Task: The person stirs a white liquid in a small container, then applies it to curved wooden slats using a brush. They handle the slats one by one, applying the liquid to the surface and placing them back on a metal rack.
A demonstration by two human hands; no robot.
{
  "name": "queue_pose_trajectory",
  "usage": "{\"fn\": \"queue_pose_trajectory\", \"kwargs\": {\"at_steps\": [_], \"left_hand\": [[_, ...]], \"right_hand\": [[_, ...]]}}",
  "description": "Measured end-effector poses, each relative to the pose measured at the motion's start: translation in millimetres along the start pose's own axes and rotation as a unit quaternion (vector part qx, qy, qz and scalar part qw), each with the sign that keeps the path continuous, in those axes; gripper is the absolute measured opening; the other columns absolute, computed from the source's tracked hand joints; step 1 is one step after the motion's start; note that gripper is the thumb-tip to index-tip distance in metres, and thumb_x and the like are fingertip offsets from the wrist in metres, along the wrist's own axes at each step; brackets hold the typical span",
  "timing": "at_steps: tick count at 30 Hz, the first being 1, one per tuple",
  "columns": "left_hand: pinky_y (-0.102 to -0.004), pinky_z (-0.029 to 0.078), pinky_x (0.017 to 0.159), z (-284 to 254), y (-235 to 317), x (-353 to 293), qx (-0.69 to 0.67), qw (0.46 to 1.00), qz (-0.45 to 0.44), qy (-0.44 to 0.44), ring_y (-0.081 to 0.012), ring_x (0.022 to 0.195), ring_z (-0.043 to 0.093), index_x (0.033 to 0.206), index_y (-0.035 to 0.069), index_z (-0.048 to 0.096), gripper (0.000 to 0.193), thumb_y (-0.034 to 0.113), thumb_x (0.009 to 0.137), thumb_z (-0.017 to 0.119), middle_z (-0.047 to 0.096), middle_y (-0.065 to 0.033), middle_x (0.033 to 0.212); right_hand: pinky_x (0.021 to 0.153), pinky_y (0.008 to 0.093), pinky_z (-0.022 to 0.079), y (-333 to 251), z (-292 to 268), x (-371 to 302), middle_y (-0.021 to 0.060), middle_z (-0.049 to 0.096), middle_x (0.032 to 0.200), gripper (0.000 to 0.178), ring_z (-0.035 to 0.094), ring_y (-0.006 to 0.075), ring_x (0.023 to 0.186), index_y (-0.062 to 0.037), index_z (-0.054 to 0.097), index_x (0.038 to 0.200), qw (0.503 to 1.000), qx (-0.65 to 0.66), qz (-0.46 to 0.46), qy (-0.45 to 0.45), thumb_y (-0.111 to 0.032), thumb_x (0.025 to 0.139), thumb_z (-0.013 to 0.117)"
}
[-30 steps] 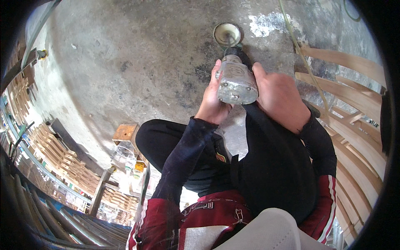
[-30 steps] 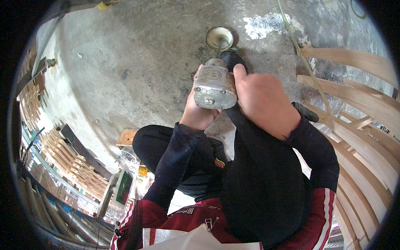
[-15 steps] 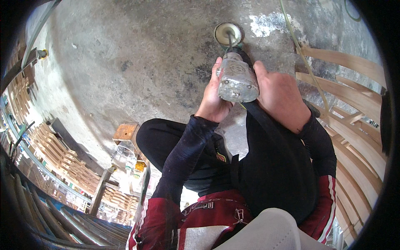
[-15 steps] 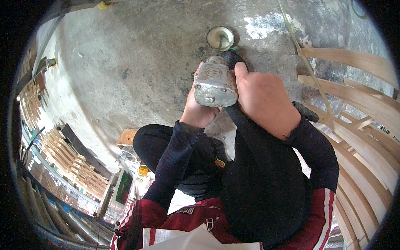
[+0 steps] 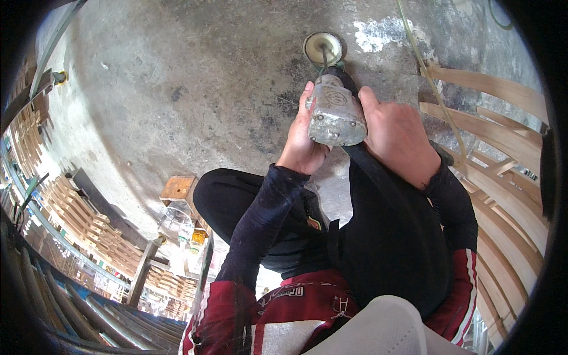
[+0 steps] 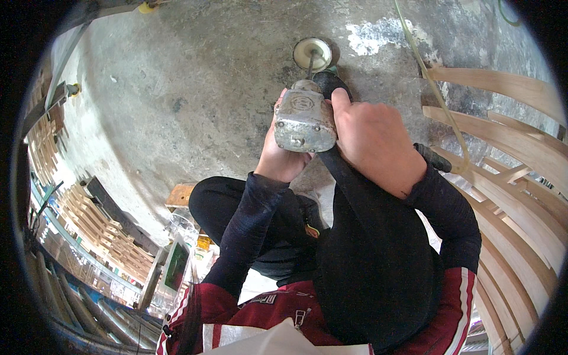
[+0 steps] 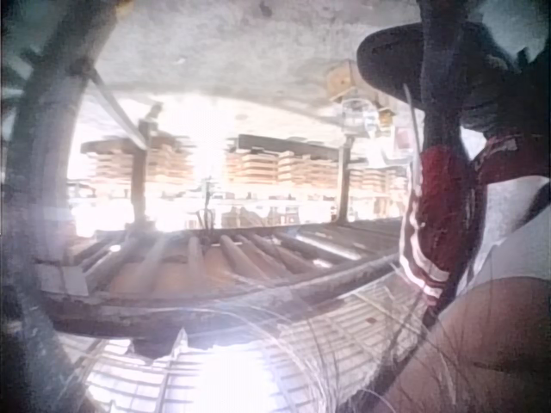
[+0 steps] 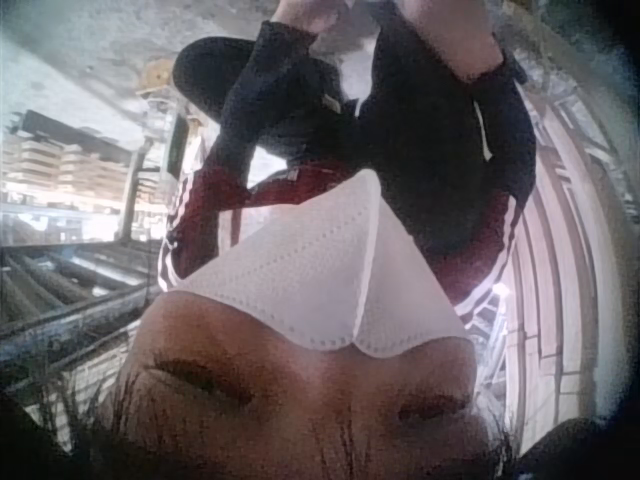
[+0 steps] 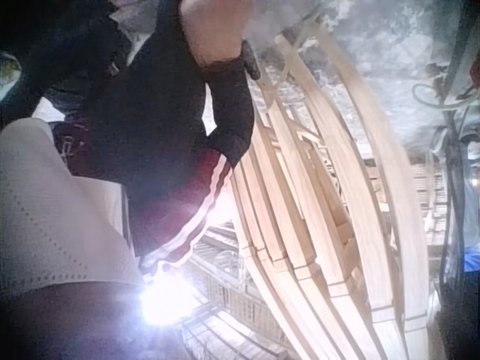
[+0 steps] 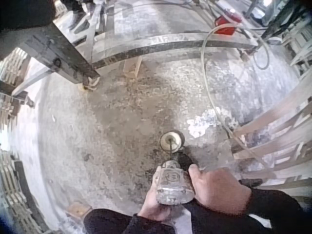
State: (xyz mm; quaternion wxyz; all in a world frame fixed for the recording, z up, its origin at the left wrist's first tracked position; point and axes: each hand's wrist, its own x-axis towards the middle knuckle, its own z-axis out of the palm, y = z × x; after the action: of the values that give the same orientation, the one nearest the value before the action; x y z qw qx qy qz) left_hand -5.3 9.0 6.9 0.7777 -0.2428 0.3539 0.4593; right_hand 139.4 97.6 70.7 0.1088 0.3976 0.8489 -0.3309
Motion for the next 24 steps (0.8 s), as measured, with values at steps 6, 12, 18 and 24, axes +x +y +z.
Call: {"fn": "queue_pose_trajectory", "kwargs": {"at_steps": [6, 12, 18, 24], "left_hand": [[-0.0306, 0.055, 0.067, 0.9, 0.7, -1.2, -0.008, 1.000, 0.005, 0.004, -0.0184, 0.092, 0.065, 0.124, 0.011, 0.054, 0.055, 0.056, 0.097, 0.035, 0.064, -0.0059, 0.111], [-0.0341, 0.052, 0.088, -6.2, -2.1, 2.1, -0.003, 1.000, 0.008, -0.020, -0.0190, 0.103, 0.062, 0.132, 0.010, 0.045, 0.062, 0.059, 0.095, 0.038, 0.060, -0.0069, 0.118], [-0.0339, 0.053, 0.083, -4.9, -0.4, 1.0, -0.010, 1.000, 0.003, -0.010, -0.0203, 0.100, 0.063, 0.127, 0.009, 0.050, 0.058, 0.056, 0.097, 0.036, 0.062, -0.0073, 0.116], [-0.0330, 0.054, 0.077, -3.1, -0.3, 0.6, -0.022, 1.000, -0.001, -0.006, -0.0206, 0.097, 0.065, 0.125, 0.009, 0.053, 0.057, 0.055, 0.097, 0.036, 0.064, -0.0073, 0.114]], "right_hand": [[0.052, 0.0455, 0.050, -1.3, -1.1, 1.6, 0.0196, 0.058, 0.057, 0.034, 0.063, 0.0380, 0.057, 0.0030, 0.048, 0.090, 1.000, 0.013, 0.002, 0.001, -0.026, 0.080, 0.062], [0.052, 0.0459, 0.049, -1.3, -0.3, 0.2, 0.0199, 0.058, 0.057, 0.032, 0.062, 0.0386, 0.057, 0.0033, 0.048, 0.090, 1.000, 0.009, 0.010, 0.000, -0.026, 0.082, 0.060], [0.052, 0.0459, 0.049, -2.4, -0.7, 1.1, 0.0199, 0.058, 0.057, 0.029, 0.062, 0.0381, 0.057, 0.0028, 0.048, 0.090, 1.000, 0.012, 0.005, 0.001, -0.023, 0.084, 0.059], [0.052, 0.0455, 0.049, -1.3, 0.9, 0.0, 0.0195, 0.058, 0.057, 0.028, 0.062, 0.0376, 0.056, 0.0027, 0.048, 0.089, 1.000, 0.014, 0.000, 0.007, -0.022, 0.084, 0.059]]}}
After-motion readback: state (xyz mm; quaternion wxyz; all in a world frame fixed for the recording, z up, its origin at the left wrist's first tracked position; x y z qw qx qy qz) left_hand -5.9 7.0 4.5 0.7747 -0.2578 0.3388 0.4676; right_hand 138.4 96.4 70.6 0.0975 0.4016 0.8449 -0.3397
